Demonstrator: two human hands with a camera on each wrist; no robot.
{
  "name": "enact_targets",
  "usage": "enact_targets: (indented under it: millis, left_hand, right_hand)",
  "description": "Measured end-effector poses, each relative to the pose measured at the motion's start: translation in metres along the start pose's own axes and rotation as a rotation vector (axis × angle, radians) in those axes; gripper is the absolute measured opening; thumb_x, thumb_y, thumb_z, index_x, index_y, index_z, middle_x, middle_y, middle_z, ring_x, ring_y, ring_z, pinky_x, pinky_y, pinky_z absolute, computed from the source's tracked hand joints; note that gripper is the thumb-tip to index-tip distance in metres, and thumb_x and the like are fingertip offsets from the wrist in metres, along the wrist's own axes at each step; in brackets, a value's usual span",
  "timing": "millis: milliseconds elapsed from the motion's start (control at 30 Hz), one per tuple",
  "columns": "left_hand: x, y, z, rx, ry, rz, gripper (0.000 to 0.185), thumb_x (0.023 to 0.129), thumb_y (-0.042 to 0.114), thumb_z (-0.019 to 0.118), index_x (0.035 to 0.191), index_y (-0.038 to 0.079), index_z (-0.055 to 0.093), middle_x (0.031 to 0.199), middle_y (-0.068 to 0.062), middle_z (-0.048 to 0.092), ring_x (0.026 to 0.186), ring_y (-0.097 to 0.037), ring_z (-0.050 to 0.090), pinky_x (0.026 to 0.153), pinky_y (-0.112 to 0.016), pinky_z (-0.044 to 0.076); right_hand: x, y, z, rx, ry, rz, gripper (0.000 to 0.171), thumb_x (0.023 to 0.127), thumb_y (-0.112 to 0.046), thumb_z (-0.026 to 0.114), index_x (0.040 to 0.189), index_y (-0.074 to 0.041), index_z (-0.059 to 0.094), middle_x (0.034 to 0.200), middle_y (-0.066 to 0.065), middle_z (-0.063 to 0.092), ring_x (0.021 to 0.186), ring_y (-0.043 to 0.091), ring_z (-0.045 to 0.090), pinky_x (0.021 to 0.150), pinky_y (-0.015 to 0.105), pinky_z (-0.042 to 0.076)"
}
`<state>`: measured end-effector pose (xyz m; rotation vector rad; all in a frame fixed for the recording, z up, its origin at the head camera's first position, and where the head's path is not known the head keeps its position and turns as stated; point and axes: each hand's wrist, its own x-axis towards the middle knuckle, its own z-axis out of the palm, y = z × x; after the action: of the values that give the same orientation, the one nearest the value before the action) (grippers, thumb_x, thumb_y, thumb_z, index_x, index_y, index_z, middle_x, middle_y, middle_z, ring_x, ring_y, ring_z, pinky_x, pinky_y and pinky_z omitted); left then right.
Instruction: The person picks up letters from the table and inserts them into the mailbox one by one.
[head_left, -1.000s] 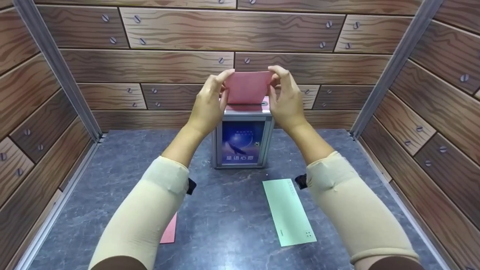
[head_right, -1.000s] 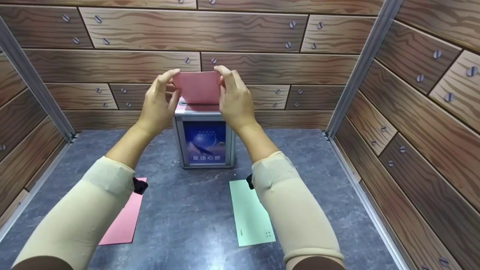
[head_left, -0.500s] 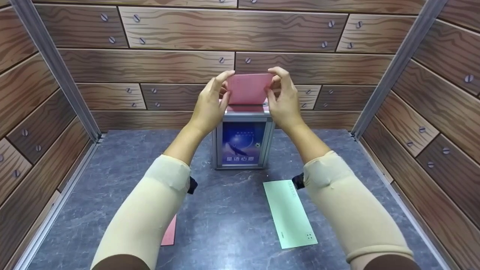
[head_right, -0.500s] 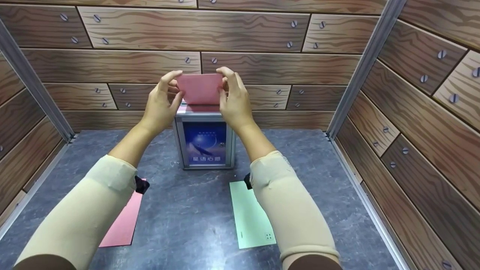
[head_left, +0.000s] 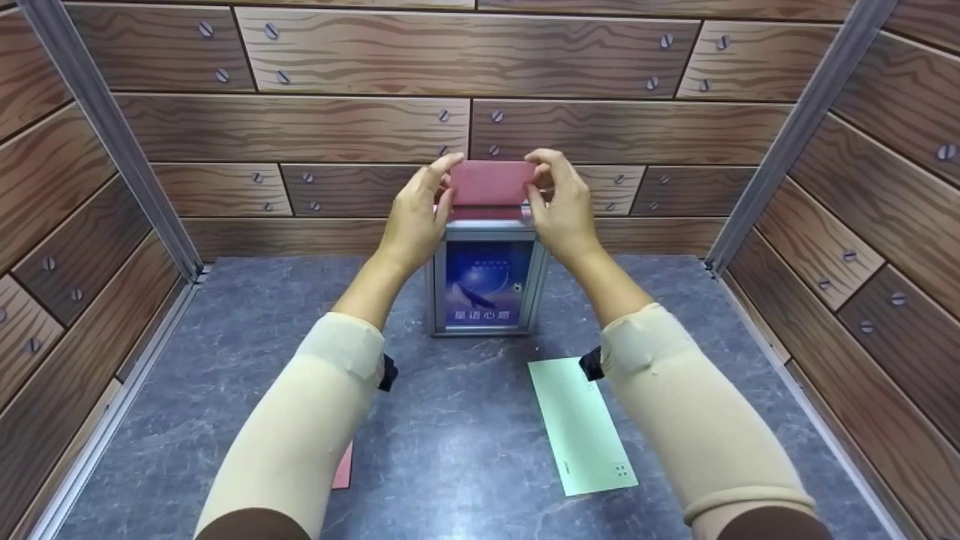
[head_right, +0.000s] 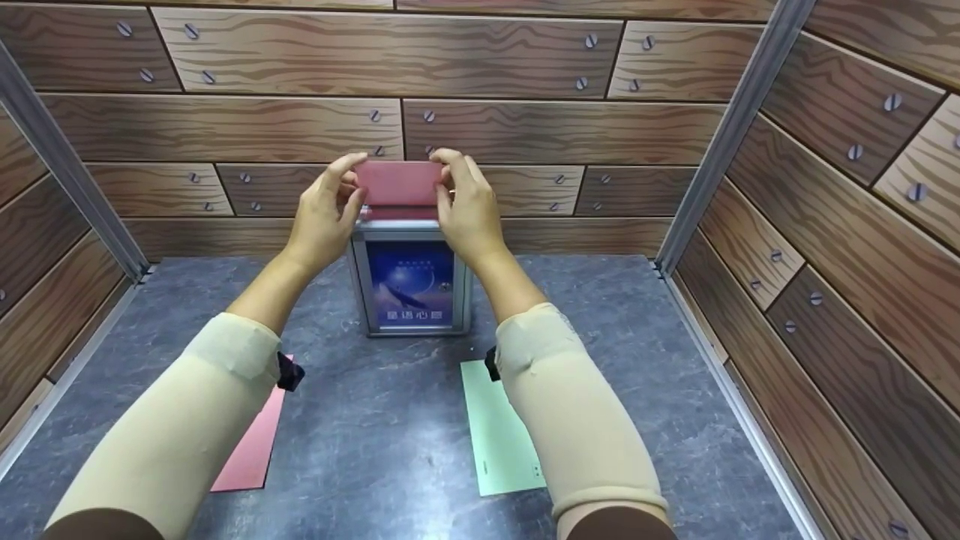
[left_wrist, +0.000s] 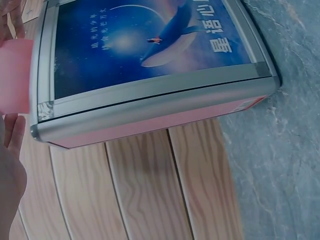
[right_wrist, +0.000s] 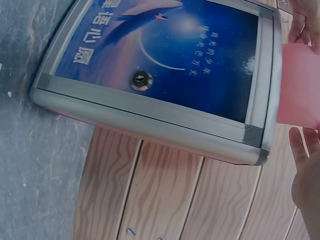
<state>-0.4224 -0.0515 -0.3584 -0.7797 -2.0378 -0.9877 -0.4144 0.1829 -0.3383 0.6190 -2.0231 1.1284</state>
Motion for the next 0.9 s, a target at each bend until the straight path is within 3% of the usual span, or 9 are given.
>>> enact_targets:
  millis: [233,400,600,733,900]
  left_hand:
    - [-0.008,-0.008,0.006,0.050,-0.006,-0.025,0.040,0.109,0.009,0.060,0.148,0.016,0.056,0.109,-0.016,0.073,0.101,-0.031,0.072,0.094,-0.043,0.064]
    - [-0.010,-0.012,0.010,0.139,0.006,-0.022,0.039,0.107,0.011,0.063,0.146,0.016,0.060,0.109,-0.013,0.079,0.101,-0.033,0.071,0.094,-0.045,0.059]
    - [-0.012,-0.019,0.015,0.183,0.026,-0.023,0.039,0.106,0.012,0.064,0.145,0.016,0.062,0.109,-0.010,0.082,0.105,-0.034,0.071,0.099,-0.046,0.056]
    - [-0.012,-0.021,0.018,0.157,0.020,-0.046,0.038,0.105,0.012,0.065,0.143,0.014,0.063,0.110,-0.010,0.082,0.105,-0.035,0.070,0.101,-0.049,0.054]
    - [-0.011,-0.020,0.020,0.116,0.012,-0.102,0.035,0.105,0.011,0.066,0.140,0.013,0.066,0.110,-0.009,0.081,0.103,-0.036,0.067,0.099,-0.049,0.052]
  right_hand:
    - [-0.006,0.009,0.006,-0.049,-0.031,0.015,0.031,0.099,0.010,0.065,0.127,-0.002,0.060,0.097,0.015,0.065,0.092,0.027,0.067,0.089,0.036,0.062]
    - [-0.006,0.014,0.009,-0.069,-0.047,0.053,0.031,0.097,0.010,0.065,0.125,-0.003,0.061,0.099,0.017,0.067,0.093,0.025,0.064,0.087,0.043,0.059]
    - [-0.006,0.018,0.014,-0.058,-0.046,0.100,0.031,0.098,0.008,0.066,0.127,-0.004,0.064,0.100,0.015,0.069,0.097,0.026,0.065,0.087,0.038,0.053]
    - [-0.008,0.021,0.016,-0.059,-0.033,0.118,0.033,0.097,0.009,0.068,0.127,-0.005,0.066,0.101,0.010,0.069,0.099,0.027,0.068,0.090,0.036,0.054]
    - [-0.009,0.025,0.018,-0.067,-0.028,0.137,0.026,0.098,0.008,0.069,0.122,-0.002,0.069,0.104,0.015,0.072,0.098,0.028,0.070,0.091,0.039,0.058]
